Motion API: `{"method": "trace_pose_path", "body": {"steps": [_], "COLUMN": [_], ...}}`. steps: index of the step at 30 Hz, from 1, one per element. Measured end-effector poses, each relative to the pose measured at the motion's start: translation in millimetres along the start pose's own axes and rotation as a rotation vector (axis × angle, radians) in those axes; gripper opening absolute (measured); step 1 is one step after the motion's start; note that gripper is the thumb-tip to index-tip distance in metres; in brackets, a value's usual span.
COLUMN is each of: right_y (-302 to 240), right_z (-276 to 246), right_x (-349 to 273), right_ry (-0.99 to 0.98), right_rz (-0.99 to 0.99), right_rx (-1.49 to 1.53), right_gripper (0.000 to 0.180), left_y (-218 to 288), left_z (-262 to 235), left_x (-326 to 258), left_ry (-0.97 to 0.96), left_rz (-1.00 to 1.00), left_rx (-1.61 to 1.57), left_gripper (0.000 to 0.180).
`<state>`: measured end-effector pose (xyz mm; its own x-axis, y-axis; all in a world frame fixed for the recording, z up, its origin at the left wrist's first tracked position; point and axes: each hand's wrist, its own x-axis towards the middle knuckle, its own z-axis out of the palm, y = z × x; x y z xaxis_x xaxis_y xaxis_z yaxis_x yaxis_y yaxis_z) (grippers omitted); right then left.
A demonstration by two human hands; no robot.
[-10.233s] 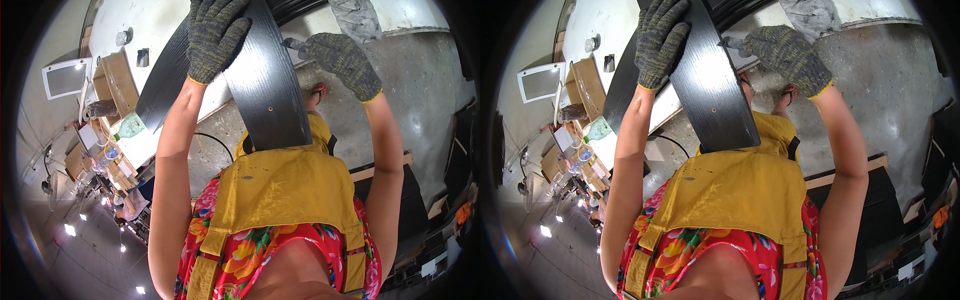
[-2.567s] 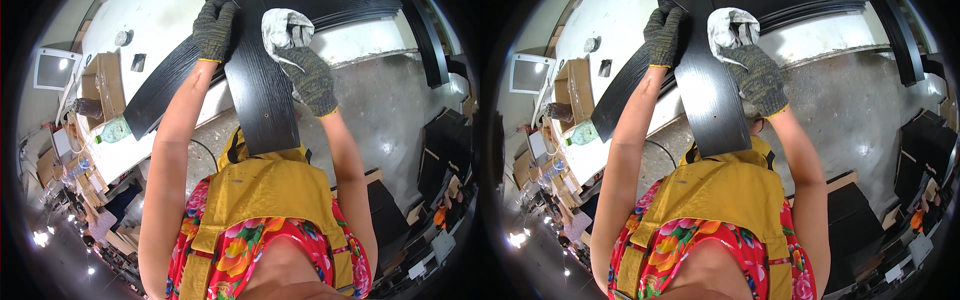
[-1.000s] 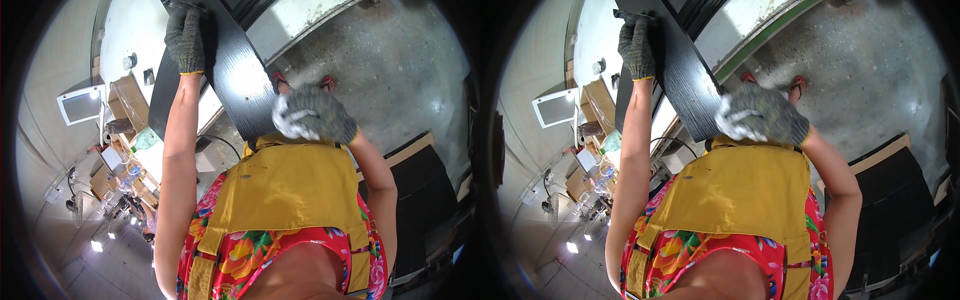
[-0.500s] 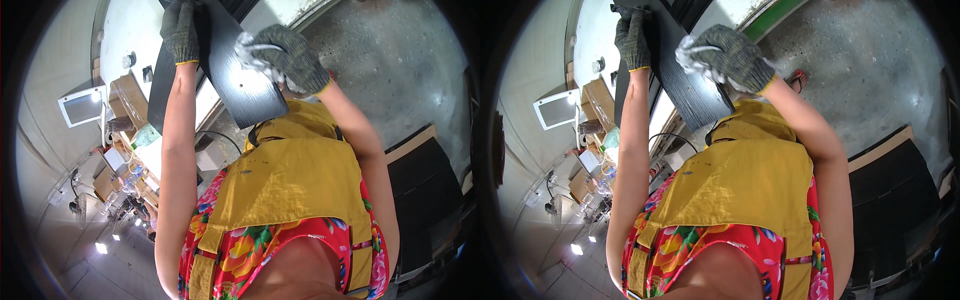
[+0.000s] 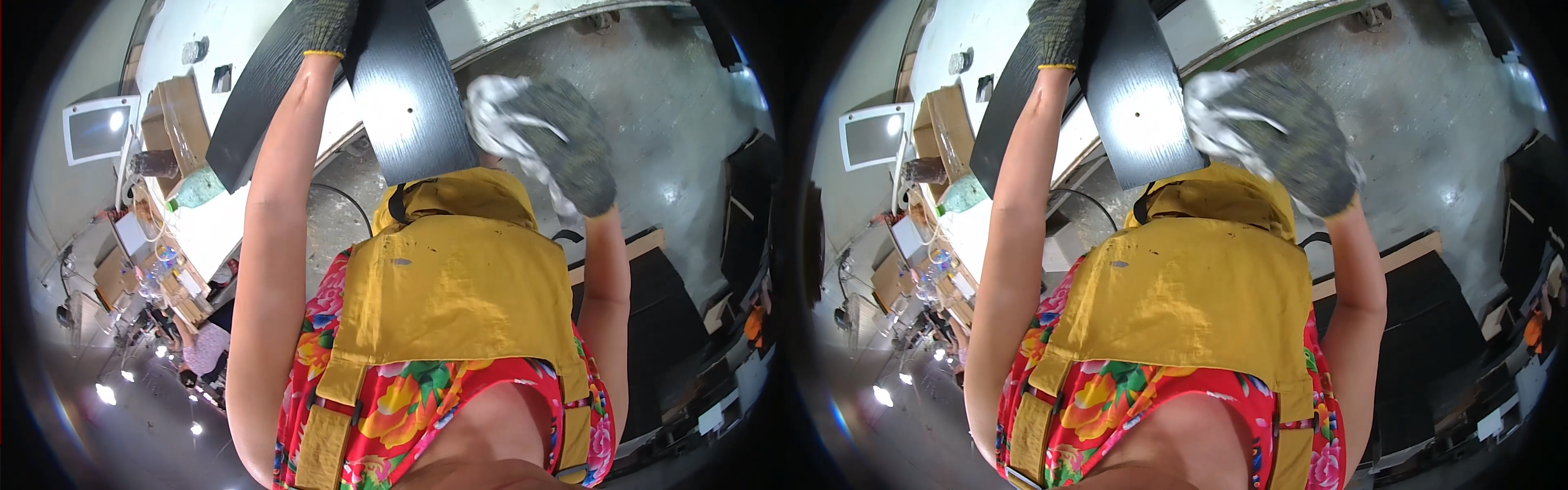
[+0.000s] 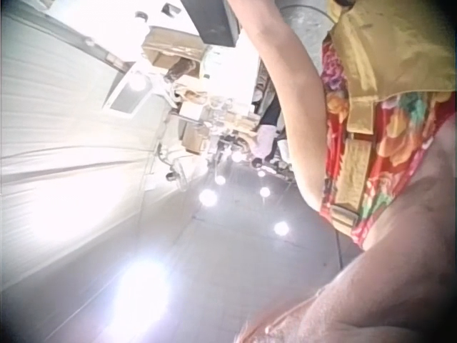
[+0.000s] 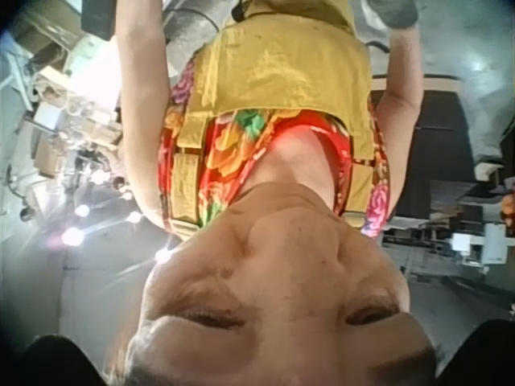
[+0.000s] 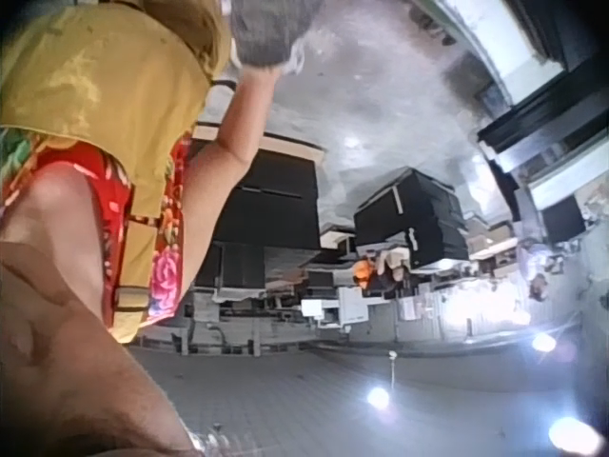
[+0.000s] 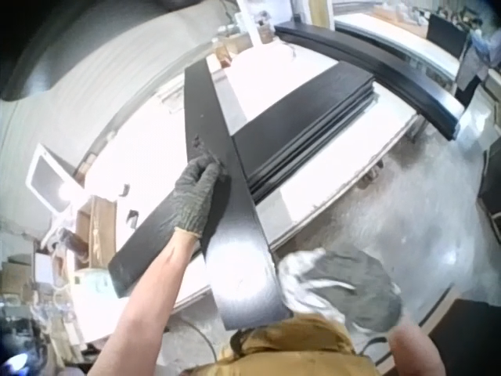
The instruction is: Cleaning and wiping down black wooden slats or furniture components using a cloth and liquid cleaner.
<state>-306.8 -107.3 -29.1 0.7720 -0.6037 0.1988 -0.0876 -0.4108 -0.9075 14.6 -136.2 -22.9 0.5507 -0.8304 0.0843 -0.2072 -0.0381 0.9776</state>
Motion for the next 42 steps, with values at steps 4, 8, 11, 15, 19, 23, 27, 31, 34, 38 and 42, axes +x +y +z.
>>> {"method": "trace_pose_path", "body": {"steps": [4, 8, 11, 15, 19, 23, 27, 31, 34, 38, 42], "right_y": [-18.9, -34.4, -25.6, -39.3, -30.5, -41.8, -57.8, -42.6, -41.7, -60.8, -41.4], "right_z": [32.1, 46.1, 55.9, 47.6, 46.0, 48.3, 43.0, 49.8, 56.7, 48.4, 59.4], "right_x": [57.7, 36.1, -9.4, -4.7, 29.0, -5.1, 3.1, 21.8, -8.0, -6.3, 17.2], "right_ry": [-0.286, -0.235, -0.316, -0.567, -0.344, -0.397, -0.463, -0.388, -0.375, -0.426, -0.371], "right_rz": [-0.289, -0.197, -0.215, -0.077, -0.262, -0.103, -0.019, -0.116, -0.138, 0.002, -0.185], "right_rx": [-0.921, -0.847, -0.891, -0.922, -0.895, -0.854, -0.806, -0.891, -0.917, -0.817, -0.940], "right_gripper": [0.043, 0.039, 0.040, 0.038, 0.035, 0.033, 0.033, 0.034, 0.031, 0.031, 0.036], "left_y": [12.5, 17.7, 9.9, 3.6, 4.6, 0.5, -0.8, -2.7, -5.2, -3.1, 0.9], "left_z": [-3.9, -6.7, -12.3, -16.7, -15.2, -17.9, -16.4, -14.5, -16.8, -17.8, -11.4], "left_x": [-1.1, -6.4, -1.1, 0.3, 0.0, 3.2, 1.8, 5.9, 0.3, -0.1, 1.3], "left_ry": [0.040, 0.047, 0.061, 0.086, 0.111, 0.111, 0.142, 0.120, 0.167, 0.122, 0.110], "left_rz": [0.103, 0.044, 0.117, 0.248, 0.297, 0.282, 0.314, 0.333, 0.369, 0.302, 0.348], "left_rx": [0.286, 0.265, 0.258, 0.353, 0.393, 0.416, 0.414, 0.419, 0.402, 0.452, 0.395], "left_gripper": [0.020, 0.025, 0.023, 0.023, 0.023, 0.023, 0.022, 0.022, 0.023, 0.022, 0.023]}}
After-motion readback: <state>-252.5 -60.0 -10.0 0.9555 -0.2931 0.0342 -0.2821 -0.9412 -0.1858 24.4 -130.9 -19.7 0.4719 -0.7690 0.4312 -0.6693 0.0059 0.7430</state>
